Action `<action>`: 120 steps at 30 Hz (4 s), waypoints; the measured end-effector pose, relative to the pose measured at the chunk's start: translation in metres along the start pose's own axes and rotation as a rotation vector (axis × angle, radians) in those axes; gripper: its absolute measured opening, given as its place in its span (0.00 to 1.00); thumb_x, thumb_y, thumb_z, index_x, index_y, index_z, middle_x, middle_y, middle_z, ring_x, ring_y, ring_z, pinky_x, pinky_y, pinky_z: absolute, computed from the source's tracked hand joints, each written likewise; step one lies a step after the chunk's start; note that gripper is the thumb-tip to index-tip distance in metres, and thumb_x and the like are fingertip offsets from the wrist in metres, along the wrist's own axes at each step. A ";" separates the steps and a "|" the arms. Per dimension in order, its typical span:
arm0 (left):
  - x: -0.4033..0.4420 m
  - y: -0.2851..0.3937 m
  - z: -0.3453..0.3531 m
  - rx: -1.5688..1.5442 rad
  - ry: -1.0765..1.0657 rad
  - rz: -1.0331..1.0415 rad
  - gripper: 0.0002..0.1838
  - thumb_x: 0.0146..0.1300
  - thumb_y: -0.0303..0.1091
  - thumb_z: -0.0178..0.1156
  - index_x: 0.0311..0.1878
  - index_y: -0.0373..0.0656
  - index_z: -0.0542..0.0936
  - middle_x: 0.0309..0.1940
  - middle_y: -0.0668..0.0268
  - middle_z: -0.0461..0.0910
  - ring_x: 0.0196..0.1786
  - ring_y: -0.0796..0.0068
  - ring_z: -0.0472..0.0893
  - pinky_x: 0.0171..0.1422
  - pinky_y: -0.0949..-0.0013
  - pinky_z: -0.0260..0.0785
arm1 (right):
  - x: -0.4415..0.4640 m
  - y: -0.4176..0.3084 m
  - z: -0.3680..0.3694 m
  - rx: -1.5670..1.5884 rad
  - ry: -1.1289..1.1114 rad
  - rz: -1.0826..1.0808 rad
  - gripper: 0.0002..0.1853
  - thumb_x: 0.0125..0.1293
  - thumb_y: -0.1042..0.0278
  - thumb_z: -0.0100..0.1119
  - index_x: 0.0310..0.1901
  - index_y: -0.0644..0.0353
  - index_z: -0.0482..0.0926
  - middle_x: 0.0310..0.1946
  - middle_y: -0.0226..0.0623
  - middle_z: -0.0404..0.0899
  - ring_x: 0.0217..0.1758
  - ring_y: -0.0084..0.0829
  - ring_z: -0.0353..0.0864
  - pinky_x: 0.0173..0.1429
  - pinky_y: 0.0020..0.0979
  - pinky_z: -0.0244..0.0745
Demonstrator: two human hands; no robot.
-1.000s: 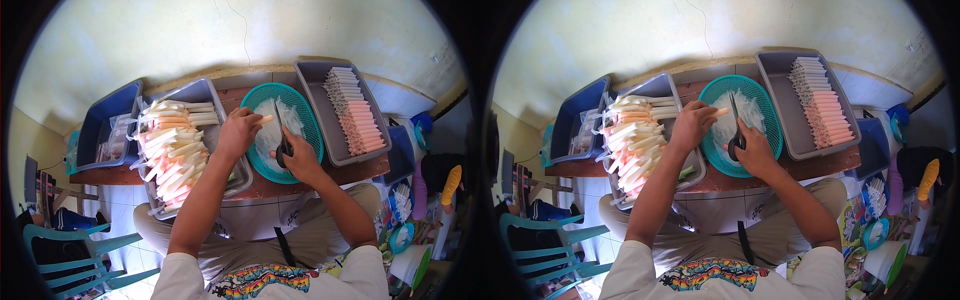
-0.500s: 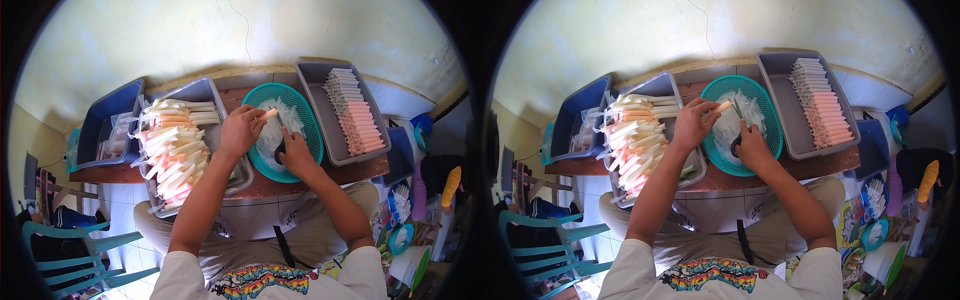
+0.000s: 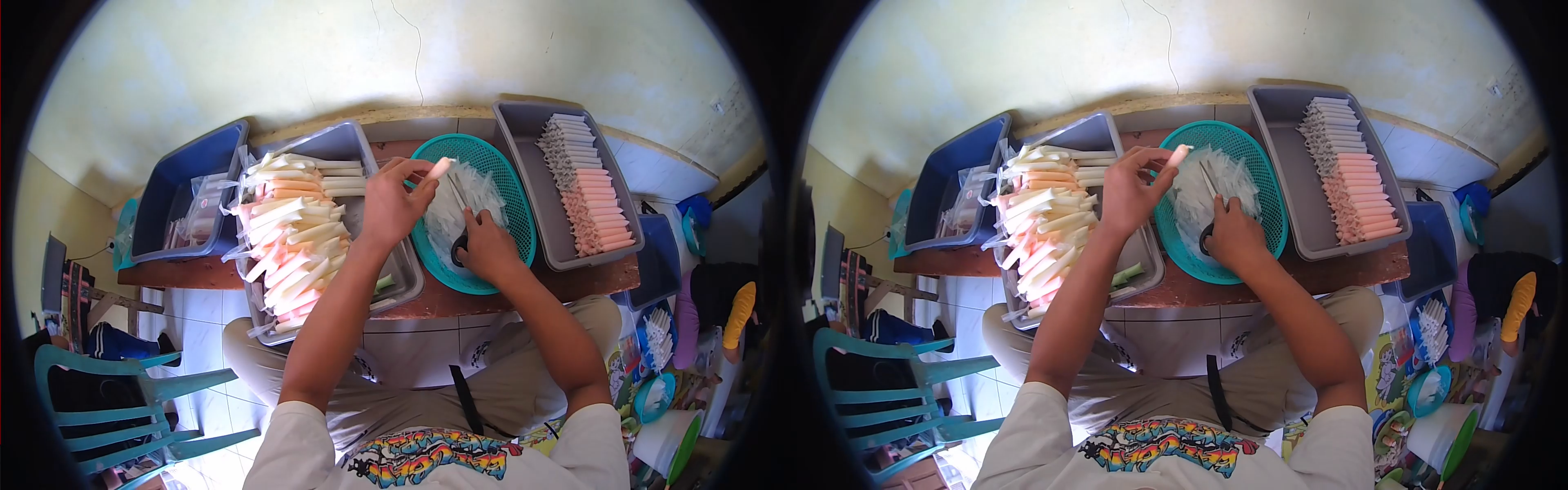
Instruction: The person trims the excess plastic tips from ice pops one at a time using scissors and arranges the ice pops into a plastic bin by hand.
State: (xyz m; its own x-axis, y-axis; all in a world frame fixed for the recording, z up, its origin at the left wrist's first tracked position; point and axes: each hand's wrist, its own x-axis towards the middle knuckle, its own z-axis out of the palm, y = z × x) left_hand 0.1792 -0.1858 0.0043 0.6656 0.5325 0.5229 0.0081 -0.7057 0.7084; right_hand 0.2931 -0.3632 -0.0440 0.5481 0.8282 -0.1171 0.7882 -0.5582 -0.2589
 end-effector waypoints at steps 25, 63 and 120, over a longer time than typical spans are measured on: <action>-0.058 -0.027 -0.125 -0.074 0.069 -0.301 0.15 0.67 0.28 0.76 0.53 0.36 0.86 0.43 0.57 0.93 0.48 0.68 0.93 0.54 0.64 0.85 | 0.053 -0.139 -0.019 0.311 0.319 -0.500 0.10 0.68 0.65 0.76 0.48 0.53 0.88 0.38 0.38 0.90 0.54 0.42 0.88 0.66 0.50 0.73; -0.070 -0.048 -0.121 0.642 -0.187 0.076 0.06 0.63 0.35 0.74 0.40 0.47 0.93 0.38 0.65 0.90 0.48 0.59 0.87 0.66 0.55 0.77 | 0.065 -0.143 0.016 -0.415 0.248 -0.652 0.12 0.69 0.66 0.61 0.35 0.49 0.95 0.32 0.35 0.89 0.57 0.37 0.86 0.86 0.62 0.53; -0.081 -0.105 -0.241 0.598 0.339 -0.644 0.11 0.64 0.41 0.76 0.43 0.47 0.95 0.51 0.56 0.88 0.52 0.47 0.89 0.58 0.49 0.82 | 0.158 -0.347 0.016 0.689 0.232 -0.688 0.08 0.67 0.70 0.72 0.45 0.57 0.94 0.39 0.42 0.95 0.40 0.39 0.96 0.51 0.37 0.89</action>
State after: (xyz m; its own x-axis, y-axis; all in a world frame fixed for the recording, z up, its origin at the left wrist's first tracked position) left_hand -0.0551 -0.0426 0.0020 0.1481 0.9450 0.2916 0.7432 -0.3009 0.5976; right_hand 0.1014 -0.0381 0.0120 0.1328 0.8889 0.4383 0.6605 0.2503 -0.7078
